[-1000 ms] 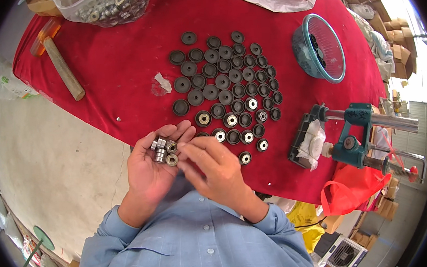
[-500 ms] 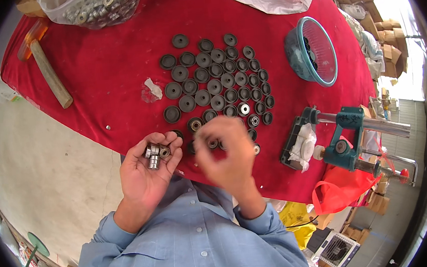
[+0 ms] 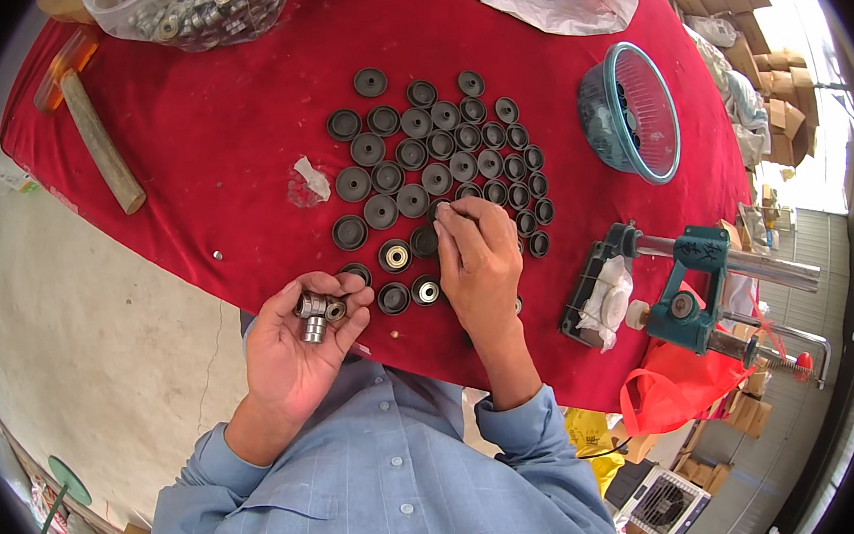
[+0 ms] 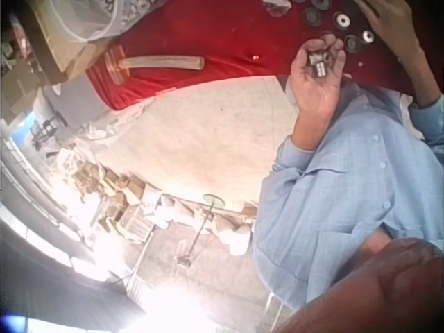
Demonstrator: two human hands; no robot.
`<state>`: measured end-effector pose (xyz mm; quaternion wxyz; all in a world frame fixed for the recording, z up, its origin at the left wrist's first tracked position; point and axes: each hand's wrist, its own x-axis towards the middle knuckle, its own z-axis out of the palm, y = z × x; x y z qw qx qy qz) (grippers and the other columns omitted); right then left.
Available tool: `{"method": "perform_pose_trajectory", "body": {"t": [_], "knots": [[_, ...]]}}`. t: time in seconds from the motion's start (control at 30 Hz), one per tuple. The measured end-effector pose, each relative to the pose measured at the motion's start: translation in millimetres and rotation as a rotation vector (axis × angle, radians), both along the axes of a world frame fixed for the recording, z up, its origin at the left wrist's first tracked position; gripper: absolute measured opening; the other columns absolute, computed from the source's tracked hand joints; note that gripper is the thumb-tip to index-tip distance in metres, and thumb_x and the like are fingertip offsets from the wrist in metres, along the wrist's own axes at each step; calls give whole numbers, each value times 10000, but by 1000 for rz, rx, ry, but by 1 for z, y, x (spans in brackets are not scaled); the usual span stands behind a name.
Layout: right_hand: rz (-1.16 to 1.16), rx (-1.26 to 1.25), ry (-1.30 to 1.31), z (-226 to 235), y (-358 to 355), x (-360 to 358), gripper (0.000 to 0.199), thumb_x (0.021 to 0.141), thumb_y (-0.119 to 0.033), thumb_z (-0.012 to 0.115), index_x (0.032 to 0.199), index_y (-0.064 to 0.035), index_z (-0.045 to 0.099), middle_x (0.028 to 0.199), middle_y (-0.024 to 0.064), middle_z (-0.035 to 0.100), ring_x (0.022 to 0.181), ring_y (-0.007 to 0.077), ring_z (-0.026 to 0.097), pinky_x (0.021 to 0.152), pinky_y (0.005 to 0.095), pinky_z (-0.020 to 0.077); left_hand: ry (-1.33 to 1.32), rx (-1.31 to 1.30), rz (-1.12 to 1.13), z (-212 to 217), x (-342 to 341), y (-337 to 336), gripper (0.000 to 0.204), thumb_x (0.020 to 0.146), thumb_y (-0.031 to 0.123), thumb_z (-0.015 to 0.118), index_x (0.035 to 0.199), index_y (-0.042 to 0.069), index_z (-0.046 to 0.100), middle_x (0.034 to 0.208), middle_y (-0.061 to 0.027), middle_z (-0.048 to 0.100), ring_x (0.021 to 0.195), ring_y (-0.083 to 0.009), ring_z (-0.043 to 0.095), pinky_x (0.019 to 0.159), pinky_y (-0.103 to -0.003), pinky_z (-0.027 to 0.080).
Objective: The person uses a manual press to assemble small metal rings onto black circular magnets. They retrieve a bag of metal rings from a cardboard box and arrange the magnets on the table. Finally, they place the metal rings onto the magnets by hand.
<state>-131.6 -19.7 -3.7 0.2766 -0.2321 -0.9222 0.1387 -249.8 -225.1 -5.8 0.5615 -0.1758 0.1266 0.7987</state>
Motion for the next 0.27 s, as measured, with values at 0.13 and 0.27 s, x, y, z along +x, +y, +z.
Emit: {"method": "perform_pose_trajectory", "body": {"t": [0.13,0.27], "knots": [[-41,173,-169,9,-14,6,287,859,3,697,1142,-1,745,1136,75,661,1008,257,629,873,403,470,4,-11,2,1,0,-1,367,1103,241,460,1151,-68,652,1274,-262,659,1232,-390,652,1067,-475,575],[-62,222,-329,13,-23,9,473,821,-15,694,1294,-23,722,1248,72,647,1124,239,599,972,428,420,28,-18,-2,1,1,0,375,1108,253,457,1187,-65,640,1285,-262,658,1241,-398,648,1059,-470,576]]}}
